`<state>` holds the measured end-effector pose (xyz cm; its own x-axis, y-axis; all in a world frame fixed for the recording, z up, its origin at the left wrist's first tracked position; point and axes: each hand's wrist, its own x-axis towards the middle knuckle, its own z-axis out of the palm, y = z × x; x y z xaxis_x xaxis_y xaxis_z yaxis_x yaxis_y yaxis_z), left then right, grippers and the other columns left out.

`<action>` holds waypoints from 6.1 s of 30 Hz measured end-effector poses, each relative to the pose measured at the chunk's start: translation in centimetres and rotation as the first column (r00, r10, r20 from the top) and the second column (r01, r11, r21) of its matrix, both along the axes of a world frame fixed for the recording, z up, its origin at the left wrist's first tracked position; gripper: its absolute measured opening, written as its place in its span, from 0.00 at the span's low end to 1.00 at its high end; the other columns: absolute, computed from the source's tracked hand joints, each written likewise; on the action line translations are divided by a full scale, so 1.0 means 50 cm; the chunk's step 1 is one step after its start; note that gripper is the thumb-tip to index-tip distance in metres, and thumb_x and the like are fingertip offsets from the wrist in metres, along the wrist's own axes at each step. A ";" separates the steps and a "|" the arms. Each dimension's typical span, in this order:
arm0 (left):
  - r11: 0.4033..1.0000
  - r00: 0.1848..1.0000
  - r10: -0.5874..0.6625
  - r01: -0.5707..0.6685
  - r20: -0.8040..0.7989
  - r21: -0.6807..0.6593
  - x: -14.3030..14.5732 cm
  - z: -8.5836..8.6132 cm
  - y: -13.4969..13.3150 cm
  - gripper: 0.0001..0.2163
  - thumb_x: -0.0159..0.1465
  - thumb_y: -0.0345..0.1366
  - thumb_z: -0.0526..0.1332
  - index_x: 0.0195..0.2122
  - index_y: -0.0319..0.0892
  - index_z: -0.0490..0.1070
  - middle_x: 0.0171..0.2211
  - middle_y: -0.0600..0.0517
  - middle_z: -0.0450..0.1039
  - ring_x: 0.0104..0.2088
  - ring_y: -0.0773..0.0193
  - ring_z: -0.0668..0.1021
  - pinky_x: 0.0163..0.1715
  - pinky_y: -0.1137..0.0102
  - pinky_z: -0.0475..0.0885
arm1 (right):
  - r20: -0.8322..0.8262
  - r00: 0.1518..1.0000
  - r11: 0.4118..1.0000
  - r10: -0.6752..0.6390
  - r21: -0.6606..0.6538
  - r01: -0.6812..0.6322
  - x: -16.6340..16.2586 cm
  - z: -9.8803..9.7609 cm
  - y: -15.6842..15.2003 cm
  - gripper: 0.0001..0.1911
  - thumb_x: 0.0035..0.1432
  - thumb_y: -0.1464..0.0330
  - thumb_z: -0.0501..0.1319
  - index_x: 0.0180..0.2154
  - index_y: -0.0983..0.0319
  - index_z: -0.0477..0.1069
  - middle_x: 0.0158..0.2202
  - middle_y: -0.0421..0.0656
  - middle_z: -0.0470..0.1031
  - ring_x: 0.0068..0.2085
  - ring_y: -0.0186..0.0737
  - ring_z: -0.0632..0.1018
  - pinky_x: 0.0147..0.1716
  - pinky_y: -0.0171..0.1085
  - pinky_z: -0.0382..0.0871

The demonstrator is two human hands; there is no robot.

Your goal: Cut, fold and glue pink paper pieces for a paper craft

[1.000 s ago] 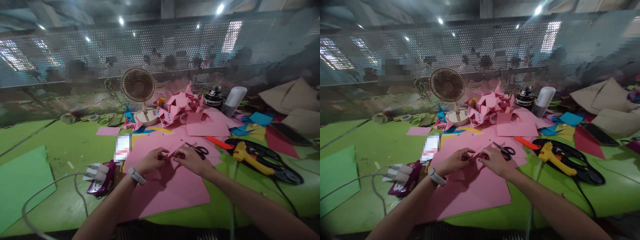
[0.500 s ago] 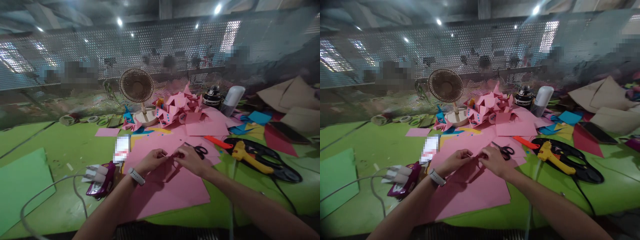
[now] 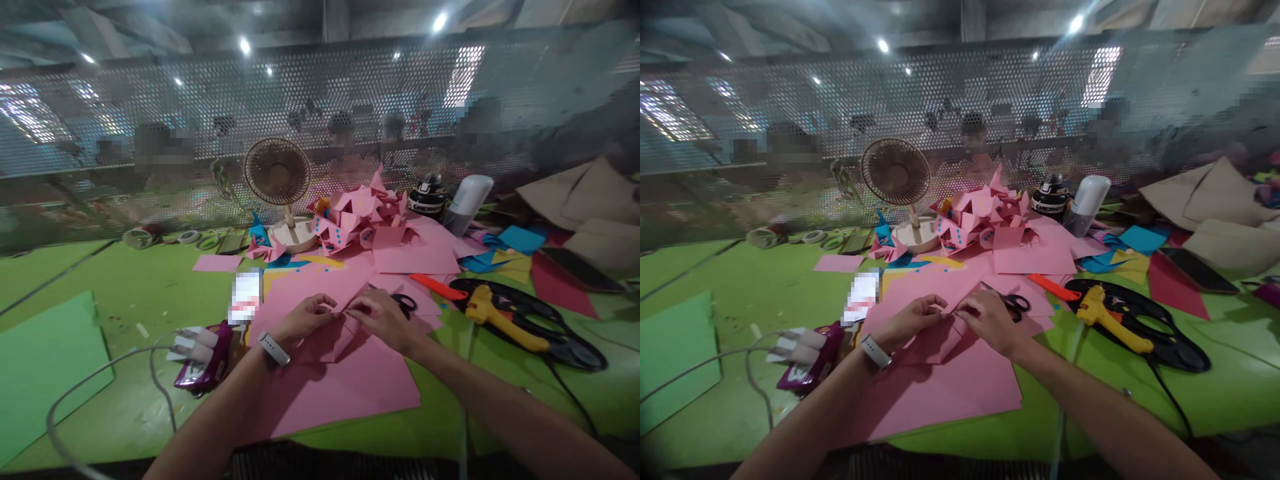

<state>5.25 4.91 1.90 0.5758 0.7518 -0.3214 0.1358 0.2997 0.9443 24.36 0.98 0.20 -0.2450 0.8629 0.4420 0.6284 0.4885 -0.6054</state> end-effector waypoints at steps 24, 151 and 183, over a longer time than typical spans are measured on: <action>0.991 0.970 0.085 -0.057 0.229 -0.124 -0.010 0.006 0.006 0.11 0.48 0.36 0.70 0.28 0.36 0.71 0.25 0.52 0.71 0.25 0.72 0.72 0.24 0.78 0.64 | 0.186 0.975 0.928 0.121 0.326 -0.178 0.037 0.012 0.003 0.16 0.57 0.73 0.58 0.45 0.50 0.73 0.56 0.43 0.63 0.56 0.44 0.62 0.53 0.48 0.58; 0.992 0.970 0.002 -0.033 0.242 0.126 0.027 0.009 -0.034 0.10 0.55 0.38 0.64 0.32 0.35 0.77 0.32 0.46 0.76 0.32 0.64 0.75 0.36 0.70 0.68 | -0.658 0.752 0.857 -0.038 -0.409 -0.313 -0.020 0.034 -0.019 0.18 0.55 0.57 0.57 0.22 0.61 0.58 0.19 0.33 0.56 0.22 0.29 0.57 0.23 0.32 0.50; 1.000 0.981 0.002 -0.007 0.196 0.022 0.010 0.016 -0.020 0.10 0.52 0.38 0.66 0.24 0.36 0.71 0.22 0.50 0.72 0.24 0.69 0.73 0.25 0.75 0.67 | -0.620 0.760 0.898 -0.192 -0.423 -0.118 0.003 0.036 -0.006 0.19 0.54 0.53 0.57 0.23 0.62 0.62 0.18 0.34 0.59 0.20 0.29 0.61 0.20 0.31 0.53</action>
